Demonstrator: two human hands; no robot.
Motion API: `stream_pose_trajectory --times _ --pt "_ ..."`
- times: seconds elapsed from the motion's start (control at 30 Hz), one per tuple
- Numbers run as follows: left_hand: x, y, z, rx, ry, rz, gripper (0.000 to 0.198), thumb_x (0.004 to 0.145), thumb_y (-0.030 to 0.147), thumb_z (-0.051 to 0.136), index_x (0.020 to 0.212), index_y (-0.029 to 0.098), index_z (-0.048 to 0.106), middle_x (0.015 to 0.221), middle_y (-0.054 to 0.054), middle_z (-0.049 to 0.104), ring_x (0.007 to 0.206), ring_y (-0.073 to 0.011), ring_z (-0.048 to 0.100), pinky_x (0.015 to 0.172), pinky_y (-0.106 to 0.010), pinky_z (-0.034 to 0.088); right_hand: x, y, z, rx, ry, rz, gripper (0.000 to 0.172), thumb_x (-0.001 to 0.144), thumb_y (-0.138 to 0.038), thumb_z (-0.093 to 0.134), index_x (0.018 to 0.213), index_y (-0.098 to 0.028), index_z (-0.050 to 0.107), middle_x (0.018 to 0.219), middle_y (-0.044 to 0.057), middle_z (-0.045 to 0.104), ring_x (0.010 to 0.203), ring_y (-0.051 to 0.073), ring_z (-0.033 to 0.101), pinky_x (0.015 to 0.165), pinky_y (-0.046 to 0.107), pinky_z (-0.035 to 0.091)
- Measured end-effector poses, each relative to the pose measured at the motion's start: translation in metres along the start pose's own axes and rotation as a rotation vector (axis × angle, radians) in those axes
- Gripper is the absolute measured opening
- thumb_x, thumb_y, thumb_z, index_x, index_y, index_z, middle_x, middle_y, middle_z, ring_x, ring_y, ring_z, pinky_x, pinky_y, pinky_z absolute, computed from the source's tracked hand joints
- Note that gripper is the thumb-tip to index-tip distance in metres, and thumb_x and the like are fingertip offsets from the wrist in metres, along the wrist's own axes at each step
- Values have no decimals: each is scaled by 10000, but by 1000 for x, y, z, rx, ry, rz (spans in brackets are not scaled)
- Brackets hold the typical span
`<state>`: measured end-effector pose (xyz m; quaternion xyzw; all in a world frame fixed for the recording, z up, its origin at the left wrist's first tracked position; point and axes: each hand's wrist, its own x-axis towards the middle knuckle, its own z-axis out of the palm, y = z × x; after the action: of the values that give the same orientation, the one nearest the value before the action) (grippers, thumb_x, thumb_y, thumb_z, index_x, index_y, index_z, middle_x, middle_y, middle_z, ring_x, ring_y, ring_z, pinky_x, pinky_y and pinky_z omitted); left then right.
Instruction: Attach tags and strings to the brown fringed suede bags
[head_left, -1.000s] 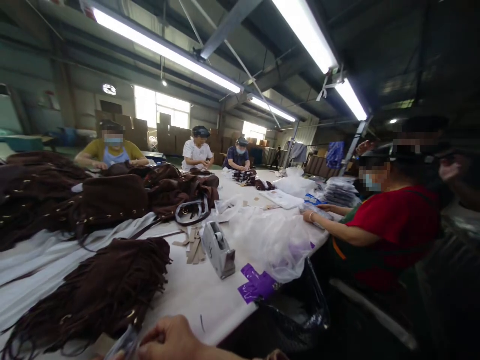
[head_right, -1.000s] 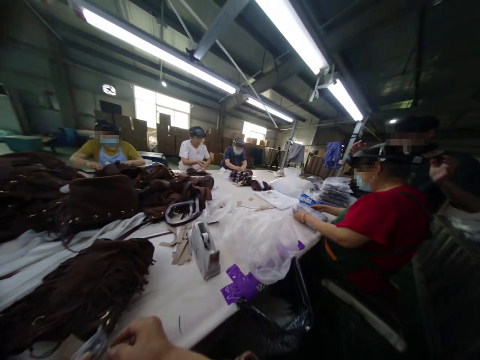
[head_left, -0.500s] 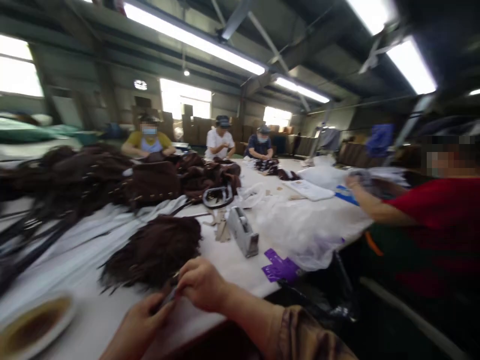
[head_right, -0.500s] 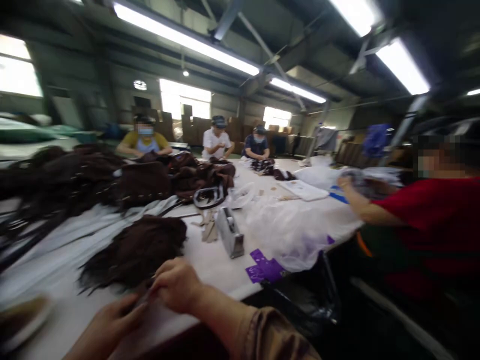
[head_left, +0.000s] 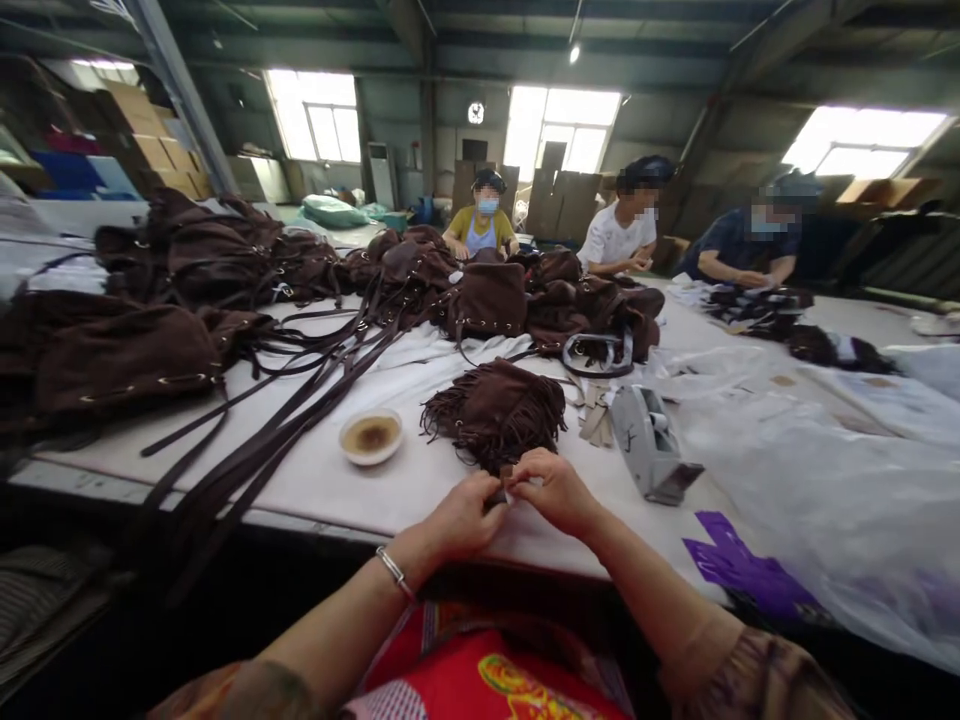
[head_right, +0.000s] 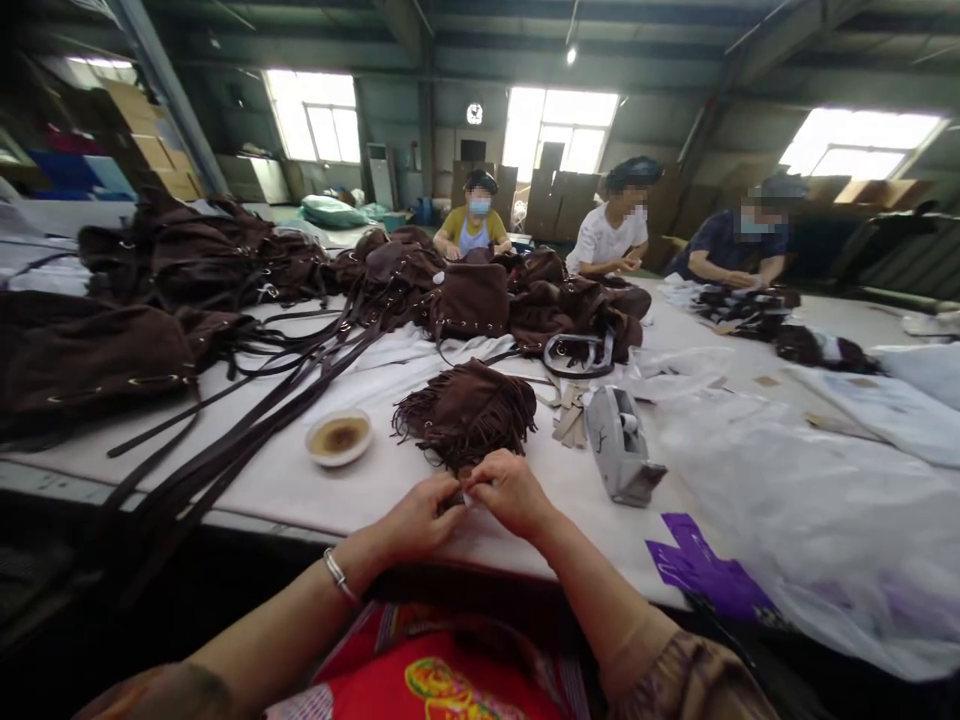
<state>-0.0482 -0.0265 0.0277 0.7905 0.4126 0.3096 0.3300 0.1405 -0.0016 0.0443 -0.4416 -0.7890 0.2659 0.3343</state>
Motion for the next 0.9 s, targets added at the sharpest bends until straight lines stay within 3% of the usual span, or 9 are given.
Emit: stream_pose_trajectory --times 0.1,0.27,0.4,0.53,0.73,0.83,0.9 --pt "-3 2 6 28 77 -38 152 849 309 606 902 177 659 835 -68 625 741 -186 535 673 -280 386 -4 3 5 6 69 64 97 760 -145 693 692 -209 721 754 19 696 816 170 607 790 286 461" --pt "-2 -2 14 63 107 -95 354 928 375 507 652 177 608 642 -29 561 590 -139 461 575 -271 305 -7 6 6 -24 65 36 59 810 -186 665 824 -212 716 791 16 705 811 171 619 791 301 471" --pt "-1 -6 14 63 102 -117 369 928 385 500 658 164 621 617 -8 542 575 -123 446 561 -258 291 4 -5 -10 -202 -50 -188 305 836 -144 645 1130 -224 649 886 26 715 840 184 606 809 330 457" --pt "0 -5 11 76 101 -99 302 908 330 512 696 158 642 666 -11 581 626 -124 477 599 -247 317 14 -18 -21 -419 -151 -429 76 891 -184 615 863 -211 680 866 44 668 830 180 543 770 318 408" --pt "4 -1 9 127 108 -188 345 861 316 518 553 160 513 538 26 449 553 -105 378 538 -253 248 5 -17 -1 -698 -26 -519 244 938 -194 522 704 -182 593 746 49 574 758 194 446 710 348 336" --pt "5 -1 9 85 94 -230 380 860 351 505 532 161 481 516 39 400 538 -98 340 519 -254 215 -4 -14 4 -719 -46 -567 232 952 -162 471 774 -170 621 753 59 570 755 202 434 701 355 334" --pt "5 -2 9 72 89 -253 399 862 367 499 522 159 470 514 42 383 537 -94 326 518 -254 204 -9 -11 2 -679 -117 -580 189 951 -148 464 961 -151 653 833 76 607 798 210 456 730 356 358"
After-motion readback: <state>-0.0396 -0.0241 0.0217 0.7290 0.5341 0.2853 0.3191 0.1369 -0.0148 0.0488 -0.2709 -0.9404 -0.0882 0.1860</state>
